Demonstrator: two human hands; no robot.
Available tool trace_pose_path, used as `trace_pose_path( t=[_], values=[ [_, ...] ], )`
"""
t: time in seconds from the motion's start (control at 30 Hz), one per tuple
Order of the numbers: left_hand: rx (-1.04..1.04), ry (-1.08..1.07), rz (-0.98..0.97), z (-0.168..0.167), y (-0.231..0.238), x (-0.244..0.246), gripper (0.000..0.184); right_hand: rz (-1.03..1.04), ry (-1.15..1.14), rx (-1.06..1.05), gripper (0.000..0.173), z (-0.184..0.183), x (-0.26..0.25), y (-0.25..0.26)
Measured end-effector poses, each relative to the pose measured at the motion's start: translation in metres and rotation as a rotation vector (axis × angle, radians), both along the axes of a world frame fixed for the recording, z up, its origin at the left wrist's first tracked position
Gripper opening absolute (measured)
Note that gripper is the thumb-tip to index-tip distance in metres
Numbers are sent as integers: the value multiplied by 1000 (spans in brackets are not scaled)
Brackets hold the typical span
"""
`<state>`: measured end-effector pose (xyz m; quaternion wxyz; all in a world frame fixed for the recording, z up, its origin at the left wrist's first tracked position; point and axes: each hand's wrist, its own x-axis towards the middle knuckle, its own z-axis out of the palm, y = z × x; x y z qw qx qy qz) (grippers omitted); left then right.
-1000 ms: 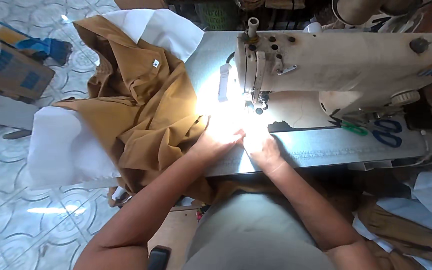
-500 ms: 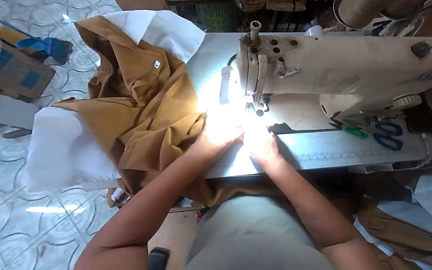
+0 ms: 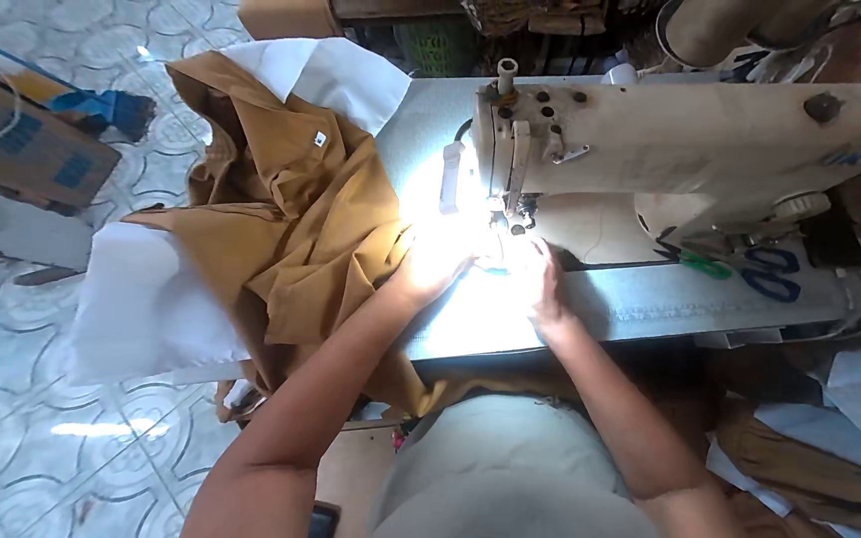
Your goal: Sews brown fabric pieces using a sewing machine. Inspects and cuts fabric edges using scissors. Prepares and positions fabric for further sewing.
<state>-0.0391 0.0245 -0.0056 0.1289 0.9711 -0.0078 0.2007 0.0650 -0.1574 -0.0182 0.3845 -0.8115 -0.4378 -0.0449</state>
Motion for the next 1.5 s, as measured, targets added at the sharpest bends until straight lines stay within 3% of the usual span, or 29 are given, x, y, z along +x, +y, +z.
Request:
trace_pose_path(
  t=[0.1,0.27,0.37,0.5,0.57,0.67,0.73,0.83,0.97,1.5],
  values=[
    [-280,68,157,2,2,3,21,-11,18,-13,16,1,-2,1],
    [-420,79,173,14,3,7,17,25,190,-61,21,17,-14,16],
    [-295,80,82,17,2,-3,20,3,438,36,13,24,-20,18],
    [72,-38,-194,19,2,-17,20,-8,1152,194,23,42,-40,-7],
    [93,-1,-255,17,0,-19,25,6,1017,141,32,32,-43,-23],
    [92,99,-257,15,-5,-20,26,44,360,-77,35,19,-44,-34],
    [104,125,-251,17,-7,-20,25,62,48,-140,37,14,-43,-32],
    [90,97,-258,18,-8,-20,25,129,-238,-112,23,-2,-38,-28],
    [84,114,-228,18,-9,-21,25,143,-331,-87,16,-19,-34,-33],
    [177,194,-89,25,-23,-15,24,23,-299,-145,16,-16,-39,-41]
  ],
)
